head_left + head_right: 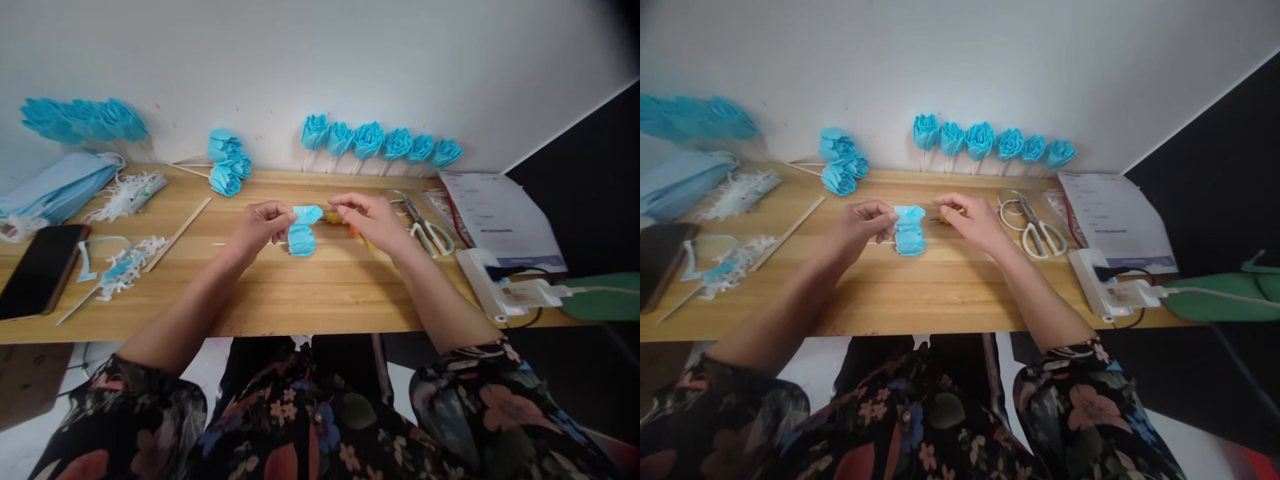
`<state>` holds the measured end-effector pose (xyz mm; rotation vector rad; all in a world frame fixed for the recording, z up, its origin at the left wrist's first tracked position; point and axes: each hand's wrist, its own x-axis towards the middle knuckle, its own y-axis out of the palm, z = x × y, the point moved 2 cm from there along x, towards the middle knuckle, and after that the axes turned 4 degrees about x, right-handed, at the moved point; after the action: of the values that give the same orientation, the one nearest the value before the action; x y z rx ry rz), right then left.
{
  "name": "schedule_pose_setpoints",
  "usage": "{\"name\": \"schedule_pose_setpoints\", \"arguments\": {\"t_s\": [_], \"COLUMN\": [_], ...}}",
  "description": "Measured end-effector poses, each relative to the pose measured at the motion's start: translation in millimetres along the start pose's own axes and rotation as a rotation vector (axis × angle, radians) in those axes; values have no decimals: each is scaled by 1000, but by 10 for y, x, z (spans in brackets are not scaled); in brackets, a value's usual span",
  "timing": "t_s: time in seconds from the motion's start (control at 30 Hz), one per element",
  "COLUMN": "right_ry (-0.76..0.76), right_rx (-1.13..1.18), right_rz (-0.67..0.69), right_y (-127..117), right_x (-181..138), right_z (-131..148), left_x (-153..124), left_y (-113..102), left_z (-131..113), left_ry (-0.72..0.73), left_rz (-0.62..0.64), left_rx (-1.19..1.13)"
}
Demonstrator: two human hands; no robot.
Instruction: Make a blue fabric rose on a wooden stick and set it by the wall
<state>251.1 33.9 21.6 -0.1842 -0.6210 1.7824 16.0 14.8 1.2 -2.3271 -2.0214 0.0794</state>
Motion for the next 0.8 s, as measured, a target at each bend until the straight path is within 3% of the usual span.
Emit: {"name": "schedule_pose_setpoints", "arguments": {"t_s": [0.33,0.8], "right_ry": [-35,-43], "right_rx": [63,-36], "right_rz": [9,11], "right_y": [259,304], "right_x": [-27,-45], "right_z": [-263,-302], "left_x": [13,32], "left_y": [-57,-96], "left_z": [53,62], "left_ry": [38,12], "left_rz": [-29,-66], "left_rx": [44,-2]}}
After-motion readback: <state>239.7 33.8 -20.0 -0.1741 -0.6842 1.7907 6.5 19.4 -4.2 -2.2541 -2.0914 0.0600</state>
